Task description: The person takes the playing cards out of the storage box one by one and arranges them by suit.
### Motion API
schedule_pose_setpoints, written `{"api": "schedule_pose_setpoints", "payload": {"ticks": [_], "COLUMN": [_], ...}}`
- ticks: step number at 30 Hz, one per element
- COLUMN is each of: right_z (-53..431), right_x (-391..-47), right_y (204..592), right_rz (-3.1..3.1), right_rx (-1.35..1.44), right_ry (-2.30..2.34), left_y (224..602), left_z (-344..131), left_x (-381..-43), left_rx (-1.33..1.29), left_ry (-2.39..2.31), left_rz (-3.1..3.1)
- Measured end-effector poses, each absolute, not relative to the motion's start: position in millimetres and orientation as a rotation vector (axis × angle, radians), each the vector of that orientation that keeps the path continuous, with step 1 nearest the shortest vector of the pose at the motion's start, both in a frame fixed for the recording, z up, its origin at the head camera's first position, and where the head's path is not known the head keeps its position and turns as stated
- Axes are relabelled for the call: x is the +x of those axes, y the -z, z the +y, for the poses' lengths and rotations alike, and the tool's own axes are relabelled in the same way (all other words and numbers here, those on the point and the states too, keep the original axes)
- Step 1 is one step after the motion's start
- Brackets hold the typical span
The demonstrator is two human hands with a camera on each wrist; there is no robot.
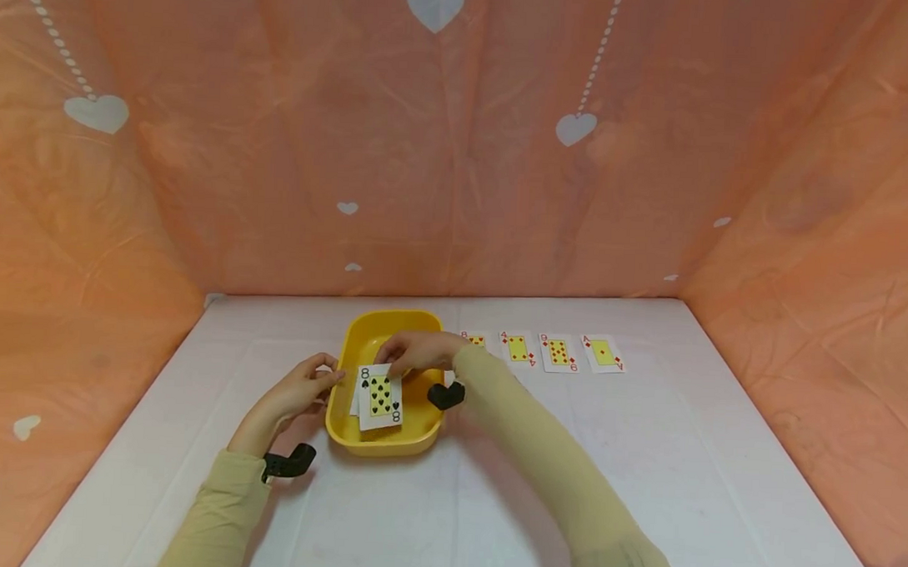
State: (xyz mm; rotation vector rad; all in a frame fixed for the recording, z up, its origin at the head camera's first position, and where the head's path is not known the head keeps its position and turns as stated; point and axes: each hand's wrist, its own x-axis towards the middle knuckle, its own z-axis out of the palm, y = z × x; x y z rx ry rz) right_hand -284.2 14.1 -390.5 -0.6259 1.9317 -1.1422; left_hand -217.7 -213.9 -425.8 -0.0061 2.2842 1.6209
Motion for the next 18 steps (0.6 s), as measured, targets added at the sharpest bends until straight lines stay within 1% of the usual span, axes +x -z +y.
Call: {"api": "schedule_pose_setpoints", "payload": {"ticks": [12,18], "right_z": [46.4,72.8], "right_x": [-289.5,-286.9], "right_y": [371.3,364.6], "right_rz": [1.974,2.008], "right_rx": [-0.598,-0.577], "right_ry": [1.388,1.479], "left_y": [426.7,428.5], "left_z": [-213.6,-212.8], "left_x": [-217.0,-218.5], "left_rx": [-0.020,-0.037], "left_ry": [-1.592,-1.583], "left_rz": [2.306,2.311]}}
